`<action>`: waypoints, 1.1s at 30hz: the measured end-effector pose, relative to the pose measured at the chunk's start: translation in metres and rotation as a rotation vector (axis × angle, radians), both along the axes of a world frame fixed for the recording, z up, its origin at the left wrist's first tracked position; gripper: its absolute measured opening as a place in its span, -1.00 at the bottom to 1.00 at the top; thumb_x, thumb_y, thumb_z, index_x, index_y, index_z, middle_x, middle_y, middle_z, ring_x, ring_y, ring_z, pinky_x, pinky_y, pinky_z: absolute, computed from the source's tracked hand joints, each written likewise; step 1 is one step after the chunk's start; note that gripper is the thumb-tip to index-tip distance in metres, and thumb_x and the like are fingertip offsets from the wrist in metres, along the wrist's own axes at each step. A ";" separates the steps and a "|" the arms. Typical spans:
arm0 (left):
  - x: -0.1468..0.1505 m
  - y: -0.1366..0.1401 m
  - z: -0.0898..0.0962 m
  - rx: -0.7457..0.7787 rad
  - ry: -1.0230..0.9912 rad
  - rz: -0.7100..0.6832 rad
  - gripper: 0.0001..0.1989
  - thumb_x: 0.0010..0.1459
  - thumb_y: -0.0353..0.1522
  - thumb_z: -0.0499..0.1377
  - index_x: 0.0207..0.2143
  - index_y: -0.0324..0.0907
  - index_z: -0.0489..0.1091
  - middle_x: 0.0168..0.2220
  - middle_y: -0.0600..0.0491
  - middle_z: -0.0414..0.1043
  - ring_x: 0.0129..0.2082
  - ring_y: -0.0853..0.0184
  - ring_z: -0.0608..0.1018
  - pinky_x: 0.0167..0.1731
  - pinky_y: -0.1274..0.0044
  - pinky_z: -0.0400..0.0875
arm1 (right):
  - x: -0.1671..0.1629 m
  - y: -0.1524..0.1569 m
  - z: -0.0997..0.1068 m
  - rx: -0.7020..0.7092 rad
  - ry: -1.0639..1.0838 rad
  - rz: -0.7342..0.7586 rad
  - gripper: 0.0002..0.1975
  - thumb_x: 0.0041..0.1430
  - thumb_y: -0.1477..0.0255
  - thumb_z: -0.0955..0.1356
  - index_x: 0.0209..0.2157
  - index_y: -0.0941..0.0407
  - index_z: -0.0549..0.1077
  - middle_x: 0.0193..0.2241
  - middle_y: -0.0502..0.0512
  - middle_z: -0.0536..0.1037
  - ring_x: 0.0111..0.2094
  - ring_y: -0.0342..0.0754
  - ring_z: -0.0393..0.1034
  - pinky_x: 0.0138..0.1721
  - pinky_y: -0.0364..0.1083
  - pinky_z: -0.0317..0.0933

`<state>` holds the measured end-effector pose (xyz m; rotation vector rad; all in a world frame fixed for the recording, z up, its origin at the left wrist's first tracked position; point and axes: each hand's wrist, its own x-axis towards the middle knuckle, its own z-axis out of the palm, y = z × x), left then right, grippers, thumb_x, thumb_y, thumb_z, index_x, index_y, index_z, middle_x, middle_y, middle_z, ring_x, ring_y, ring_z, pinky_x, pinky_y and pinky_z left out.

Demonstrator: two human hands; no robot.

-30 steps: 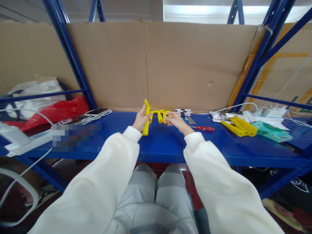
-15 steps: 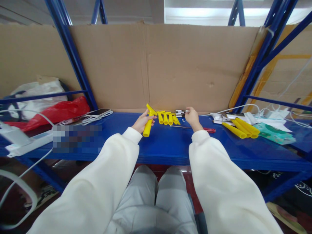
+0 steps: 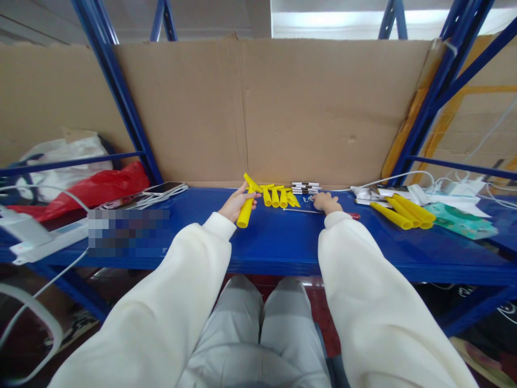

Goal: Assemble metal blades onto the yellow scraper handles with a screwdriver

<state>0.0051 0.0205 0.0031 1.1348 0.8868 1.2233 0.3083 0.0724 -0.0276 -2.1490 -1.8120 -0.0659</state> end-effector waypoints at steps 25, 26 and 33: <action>0.001 -0.004 0.003 -0.054 -0.044 -0.026 -0.18 0.20 -0.65 0.12 0.44 -0.01 0.08 -0.32 0.04 0.55 -0.62 0.53 0.38 -0.60 0.70 0.27 | -0.026 -0.032 0.020 -0.100 -0.276 -0.005 -0.58 0.29 0.55 0.23 0.04 0.06 0.62 0.18 0.31 0.51 0.23 0.21 0.29 0.24 0.26 0.06; 0.001 -0.004 0.003 -0.055 -0.043 -0.027 -0.18 0.20 -0.66 0.11 0.44 -0.01 0.08 -0.32 0.04 0.55 -0.62 0.53 0.38 -0.60 0.70 0.27 | -0.026 -0.032 0.020 -0.098 -0.275 -0.005 -0.58 0.29 0.55 0.23 0.03 0.07 0.62 0.17 0.31 0.51 0.22 0.21 0.30 0.24 0.26 0.06; 0.001 -0.003 0.002 -0.072 -0.051 -0.021 -0.15 0.18 -0.65 0.15 0.45 0.01 0.06 -0.30 0.03 0.56 -0.62 0.52 0.39 -0.59 0.69 0.29 | -0.027 -0.032 0.020 -0.108 -0.271 0.001 -0.59 0.28 0.56 0.25 0.02 0.09 0.63 0.15 0.36 0.53 0.21 0.24 0.36 0.24 0.27 0.11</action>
